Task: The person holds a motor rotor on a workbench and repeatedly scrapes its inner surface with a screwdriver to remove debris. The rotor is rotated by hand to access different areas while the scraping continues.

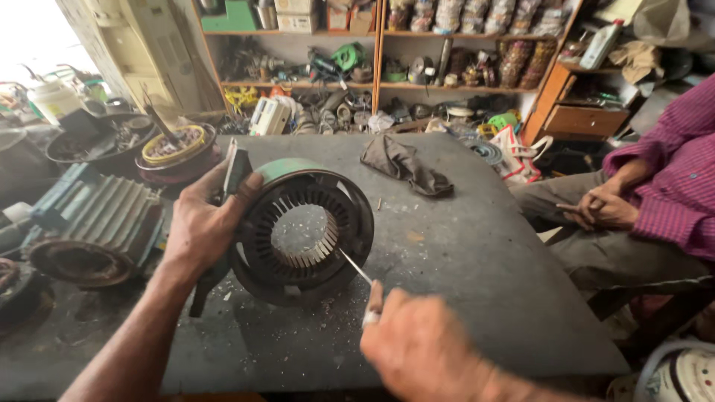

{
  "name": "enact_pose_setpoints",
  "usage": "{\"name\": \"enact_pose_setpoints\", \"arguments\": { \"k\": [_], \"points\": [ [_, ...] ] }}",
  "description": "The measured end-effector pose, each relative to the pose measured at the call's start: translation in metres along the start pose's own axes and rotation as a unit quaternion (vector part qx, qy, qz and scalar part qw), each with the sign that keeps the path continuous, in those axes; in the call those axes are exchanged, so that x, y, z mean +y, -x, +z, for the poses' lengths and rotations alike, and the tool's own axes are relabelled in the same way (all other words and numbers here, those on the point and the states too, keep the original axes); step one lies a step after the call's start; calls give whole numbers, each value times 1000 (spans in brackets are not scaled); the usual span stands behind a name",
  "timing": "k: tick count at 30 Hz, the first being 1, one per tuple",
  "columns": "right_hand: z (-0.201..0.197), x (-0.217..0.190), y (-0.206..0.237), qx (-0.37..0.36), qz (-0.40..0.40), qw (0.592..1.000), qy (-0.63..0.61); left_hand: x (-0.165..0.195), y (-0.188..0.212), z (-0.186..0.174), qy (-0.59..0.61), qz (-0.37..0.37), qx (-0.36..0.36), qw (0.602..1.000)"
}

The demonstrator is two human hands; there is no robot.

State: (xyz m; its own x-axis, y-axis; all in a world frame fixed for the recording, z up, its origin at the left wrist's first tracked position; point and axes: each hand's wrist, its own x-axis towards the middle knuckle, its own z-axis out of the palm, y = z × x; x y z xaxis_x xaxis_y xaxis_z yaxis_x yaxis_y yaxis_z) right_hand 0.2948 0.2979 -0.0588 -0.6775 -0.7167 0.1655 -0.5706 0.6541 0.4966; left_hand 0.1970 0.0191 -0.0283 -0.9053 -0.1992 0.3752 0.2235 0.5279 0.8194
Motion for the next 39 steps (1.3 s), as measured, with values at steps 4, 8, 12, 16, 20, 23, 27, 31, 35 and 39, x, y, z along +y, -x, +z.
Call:
{"name": "enact_pose_setpoints", "arguments": {
  "k": [4, 8, 12, 16, 20, 23, 27, 31, 35, 39],
  "points": [
    [66, 42, 22, 8, -49, 994, -97, -13, -8, 2, -3, 26, -1, 1000],
    [99, 64, 33, 146, 56, 905, -395, -34, -23, -1, 13, -31, -13, 999],
    [70, 20, 29, 270, 94, 896, -340, -58, -34, -10, 80, 4, 14, 997],
    [50, -4, 33, 385, 214, 897, -35, -78, -22, -14, 34, -18, 44, 998],
    [59, 29, 37, 263, 121, 939, -187, -76, -10, -14, 61, 1, 51, 997],
    [52, 40, 33, 74, 178, 956, -221, -64, -6, -13, 57, 7, 41, 998],
    [30, 43, 26, 95, 167, 957, -219, -50, -6, -14, 64, 5, 31, 997],
    [43, 60, 24, 140, 108, 963, -205, -51, -8, -16, 107, 23, 9, 994],
    [77, 86, 18, 159, 43, 957, -240, -53, -11, -17, 72, 45, 25, 996],
    [78, 90, -2, 169, -4, 919, -357, -46, -15, -17, 93, 34, -2, 995]
  ]
}}
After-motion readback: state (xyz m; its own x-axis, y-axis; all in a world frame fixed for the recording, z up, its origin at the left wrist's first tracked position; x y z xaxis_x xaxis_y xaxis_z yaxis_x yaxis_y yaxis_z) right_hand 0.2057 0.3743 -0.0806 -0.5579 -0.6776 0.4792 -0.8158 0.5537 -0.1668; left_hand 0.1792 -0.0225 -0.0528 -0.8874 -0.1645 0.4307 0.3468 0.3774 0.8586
